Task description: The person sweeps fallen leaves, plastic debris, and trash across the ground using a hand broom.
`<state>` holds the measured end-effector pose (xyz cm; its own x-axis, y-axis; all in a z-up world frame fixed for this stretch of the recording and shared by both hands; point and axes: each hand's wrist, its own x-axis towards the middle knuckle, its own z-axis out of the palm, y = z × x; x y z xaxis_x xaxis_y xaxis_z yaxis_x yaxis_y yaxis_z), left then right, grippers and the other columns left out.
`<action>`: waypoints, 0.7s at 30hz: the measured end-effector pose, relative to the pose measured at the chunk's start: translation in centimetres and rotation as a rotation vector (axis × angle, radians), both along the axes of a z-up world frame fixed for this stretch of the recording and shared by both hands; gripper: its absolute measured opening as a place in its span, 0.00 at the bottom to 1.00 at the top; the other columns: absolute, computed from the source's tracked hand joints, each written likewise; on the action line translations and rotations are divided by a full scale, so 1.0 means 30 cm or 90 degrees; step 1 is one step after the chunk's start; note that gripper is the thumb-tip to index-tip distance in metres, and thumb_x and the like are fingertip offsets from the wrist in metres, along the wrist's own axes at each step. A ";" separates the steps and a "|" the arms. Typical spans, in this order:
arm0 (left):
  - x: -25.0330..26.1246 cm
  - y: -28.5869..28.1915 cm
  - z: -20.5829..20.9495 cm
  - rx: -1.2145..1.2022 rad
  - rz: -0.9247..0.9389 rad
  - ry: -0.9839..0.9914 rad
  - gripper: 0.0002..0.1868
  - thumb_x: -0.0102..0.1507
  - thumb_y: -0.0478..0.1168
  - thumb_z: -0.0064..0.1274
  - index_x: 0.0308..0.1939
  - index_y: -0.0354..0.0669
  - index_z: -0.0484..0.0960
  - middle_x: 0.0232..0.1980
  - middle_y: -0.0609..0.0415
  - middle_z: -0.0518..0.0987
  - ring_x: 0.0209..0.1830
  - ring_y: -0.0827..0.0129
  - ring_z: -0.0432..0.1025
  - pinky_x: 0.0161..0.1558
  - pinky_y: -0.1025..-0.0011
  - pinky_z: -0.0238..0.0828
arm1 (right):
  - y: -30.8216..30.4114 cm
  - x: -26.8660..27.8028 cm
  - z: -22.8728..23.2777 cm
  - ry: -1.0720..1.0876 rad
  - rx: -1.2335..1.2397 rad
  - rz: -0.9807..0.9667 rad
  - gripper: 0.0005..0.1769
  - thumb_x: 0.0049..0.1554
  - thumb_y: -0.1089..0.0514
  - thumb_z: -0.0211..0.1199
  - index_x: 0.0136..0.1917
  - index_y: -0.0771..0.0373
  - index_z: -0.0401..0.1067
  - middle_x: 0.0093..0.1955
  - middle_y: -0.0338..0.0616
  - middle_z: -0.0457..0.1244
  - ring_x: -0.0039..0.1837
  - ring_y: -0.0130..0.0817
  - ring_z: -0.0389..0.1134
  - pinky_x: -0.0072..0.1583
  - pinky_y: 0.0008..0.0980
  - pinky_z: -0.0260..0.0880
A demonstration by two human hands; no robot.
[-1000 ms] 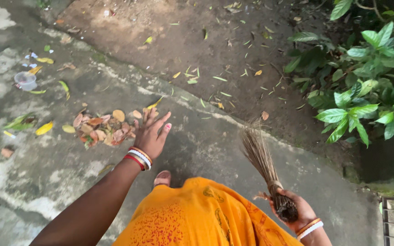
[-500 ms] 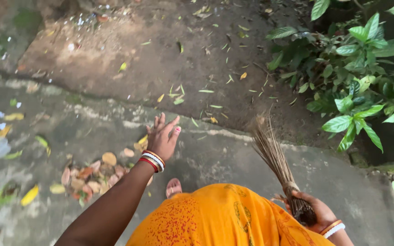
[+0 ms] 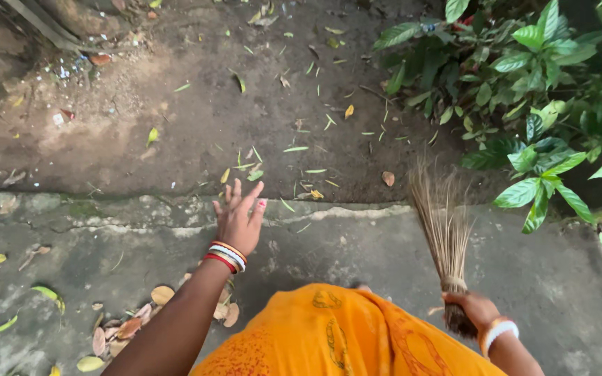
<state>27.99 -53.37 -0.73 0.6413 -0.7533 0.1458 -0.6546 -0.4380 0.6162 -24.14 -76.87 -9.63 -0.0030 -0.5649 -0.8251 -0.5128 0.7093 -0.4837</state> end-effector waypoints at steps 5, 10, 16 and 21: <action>0.006 0.006 -0.006 -0.026 0.068 -0.016 0.24 0.70 0.52 0.44 0.71 0.61 0.73 0.79 0.32 0.57 0.81 0.37 0.48 0.74 0.32 0.31 | -0.290 0.072 -0.143 0.242 -0.077 0.188 0.25 0.49 0.47 0.73 0.48 0.72 0.77 0.40 0.54 0.69 0.37 0.46 0.68 0.41 0.49 0.69; -0.018 0.088 -0.009 0.003 0.184 -0.006 0.25 0.71 0.53 0.43 0.72 0.61 0.73 0.80 0.32 0.56 0.82 0.39 0.47 0.74 0.32 0.33 | -0.472 0.160 -0.184 0.321 -0.031 0.495 0.28 0.47 0.46 0.74 0.52 0.72 0.79 0.44 0.52 0.71 0.43 0.45 0.70 0.47 0.47 0.69; -0.088 0.123 -0.057 0.026 0.263 0.028 0.25 0.70 0.53 0.42 0.72 0.62 0.72 0.80 0.32 0.55 0.82 0.38 0.44 0.72 0.30 0.31 | -0.405 0.356 -0.161 0.310 -0.088 0.695 0.34 0.45 0.51 0.71 0.65 0.60 0.73 0.51 0.52 0.74 0.51 0.46 0.74 0.53 0.44 0.73; -0.073 0.115 -0.073 0.033 0.265 0.038 0.25 0.69 0.53 0.43 0.71 0.63 0.73 0.80 0.34 0.56 0.81 0.39 0.46 0.72 0.30 0.31 | -0.325 0.414 -0.090 0.217 -0.123 0.758 0.44 0.46 0.48 0.72 0.74 0.54 0.63 0.59 0.52 0.72 0.61 0.44 0.74 0.61 0.40 0.72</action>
